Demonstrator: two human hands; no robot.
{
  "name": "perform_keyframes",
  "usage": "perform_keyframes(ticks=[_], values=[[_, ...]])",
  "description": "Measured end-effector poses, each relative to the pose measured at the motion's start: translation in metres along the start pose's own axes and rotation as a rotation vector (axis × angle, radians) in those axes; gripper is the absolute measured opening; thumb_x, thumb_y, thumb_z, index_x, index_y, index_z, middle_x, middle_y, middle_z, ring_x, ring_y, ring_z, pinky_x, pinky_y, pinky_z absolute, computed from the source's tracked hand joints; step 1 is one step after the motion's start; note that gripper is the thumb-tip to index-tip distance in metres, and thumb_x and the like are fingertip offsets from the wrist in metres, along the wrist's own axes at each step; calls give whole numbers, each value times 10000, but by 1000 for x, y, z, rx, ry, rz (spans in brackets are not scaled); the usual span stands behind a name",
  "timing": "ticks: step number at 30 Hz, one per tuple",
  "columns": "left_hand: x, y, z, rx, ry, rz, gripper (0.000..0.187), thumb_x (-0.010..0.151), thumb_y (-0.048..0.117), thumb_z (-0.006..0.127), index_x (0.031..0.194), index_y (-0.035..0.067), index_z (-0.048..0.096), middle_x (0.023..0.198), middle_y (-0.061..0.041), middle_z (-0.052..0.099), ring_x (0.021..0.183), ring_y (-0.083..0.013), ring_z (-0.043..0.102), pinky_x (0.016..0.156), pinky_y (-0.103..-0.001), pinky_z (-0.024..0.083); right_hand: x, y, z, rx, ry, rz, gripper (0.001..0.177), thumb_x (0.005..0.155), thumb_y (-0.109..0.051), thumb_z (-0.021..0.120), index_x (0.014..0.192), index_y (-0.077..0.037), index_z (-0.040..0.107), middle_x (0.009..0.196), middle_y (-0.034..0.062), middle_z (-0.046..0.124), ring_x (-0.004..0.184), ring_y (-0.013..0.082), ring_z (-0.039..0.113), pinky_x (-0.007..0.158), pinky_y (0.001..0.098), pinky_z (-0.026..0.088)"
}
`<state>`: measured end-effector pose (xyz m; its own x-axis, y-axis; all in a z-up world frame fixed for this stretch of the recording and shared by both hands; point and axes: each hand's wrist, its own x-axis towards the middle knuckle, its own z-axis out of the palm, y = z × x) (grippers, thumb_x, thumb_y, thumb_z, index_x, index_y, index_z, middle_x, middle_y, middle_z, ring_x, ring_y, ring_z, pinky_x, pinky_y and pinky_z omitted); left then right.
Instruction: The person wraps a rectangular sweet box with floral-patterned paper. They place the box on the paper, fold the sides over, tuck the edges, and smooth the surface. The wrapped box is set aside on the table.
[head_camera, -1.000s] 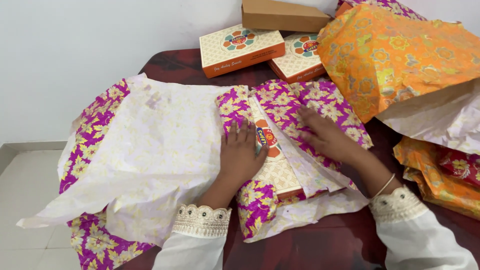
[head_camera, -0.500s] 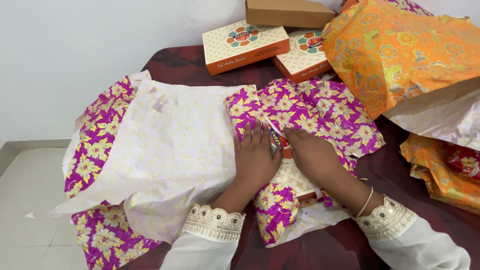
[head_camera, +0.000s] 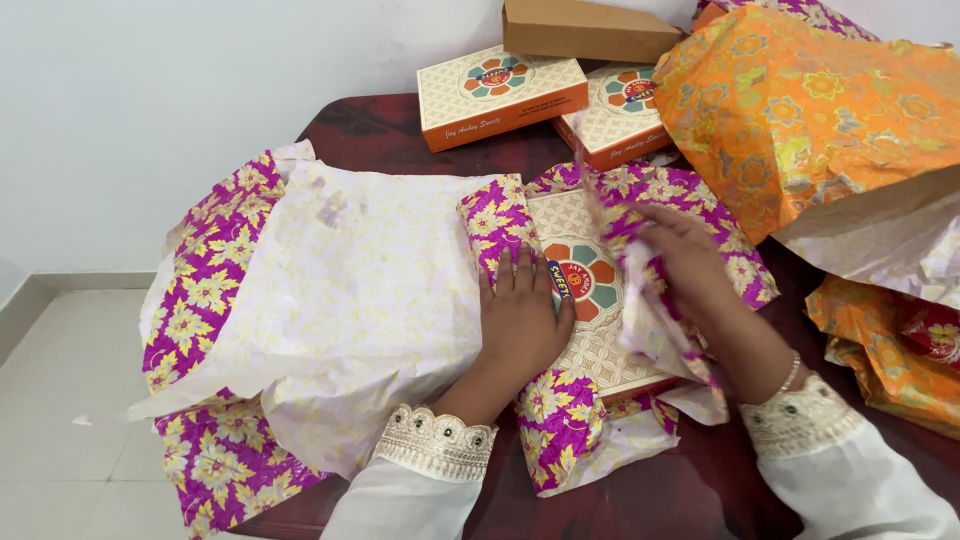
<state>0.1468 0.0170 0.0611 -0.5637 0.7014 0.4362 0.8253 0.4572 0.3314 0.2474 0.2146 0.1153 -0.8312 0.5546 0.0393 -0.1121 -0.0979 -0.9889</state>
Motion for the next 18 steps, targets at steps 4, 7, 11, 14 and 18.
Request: perform_keyframes(ticks=[4, 7, 11, 14, 18], values=[[2, 1, -2, -5, -43, -6, 699, 872, 406, 603, 1409, -31, 503, 1549, -259, 417, 1467, -464, 313, 1136, -680, 229, -3, 5, 30, -47, -206, 419, 475, 1029, -296, 392, 1448, -113, 520, 1278, 131, 725, 1073, 219, 743, 883, 356, 613], [2, -2, -3, -65, -17, -7, 745, 860, 353, 600, 1476, -30, 428, 1535, -264, 428, 1466, -462, 328, 1137, -678, 224, -10, 0, 33, -241, -291, 316, 525, 1034, -347, 364, 1511, -141, 438, 1452, 129, 624, 1215, 253, 663, 957, 398, 562], [2, -4, -1, -257, 23, -69, 774, 904, 272, 551, 1579, -31, 323, 1516, -257, 468, 1471, -457, 359, 1177, -669, 230, -14, -1, 34, -190, -329, 314, 519, 1041, -342, 390, 1517, -141, 437, 1451, 122, 617, 1264, 221, 652, 1012, 387, 536], [2, -7, 2, -316, 28, -76, 695, 935, 265, 540, 1555, 3, 368, 1508, -247, 493, 1471, -450, 366, 1189, -655, 238, -20, 3, 39, -262, -310, 241, 501, 1018, -319, 496, 1473, -110, 486, 1411, 99, 625, 1229, 225, 653, 995, 400, 538], [5, -22, 0, -142, -99, 46, 568, 910, 287, 575, 1430, 73, 503, 1549, -239, 459, 1483, -416, 353, 1154, -634, 245, -37, -11, 42, -817, -236, -108, 503, 919, -371, 653, 1339, -99, 609, 1223, 114, 644, 1069, 245, 693, 901, 381, 577]])
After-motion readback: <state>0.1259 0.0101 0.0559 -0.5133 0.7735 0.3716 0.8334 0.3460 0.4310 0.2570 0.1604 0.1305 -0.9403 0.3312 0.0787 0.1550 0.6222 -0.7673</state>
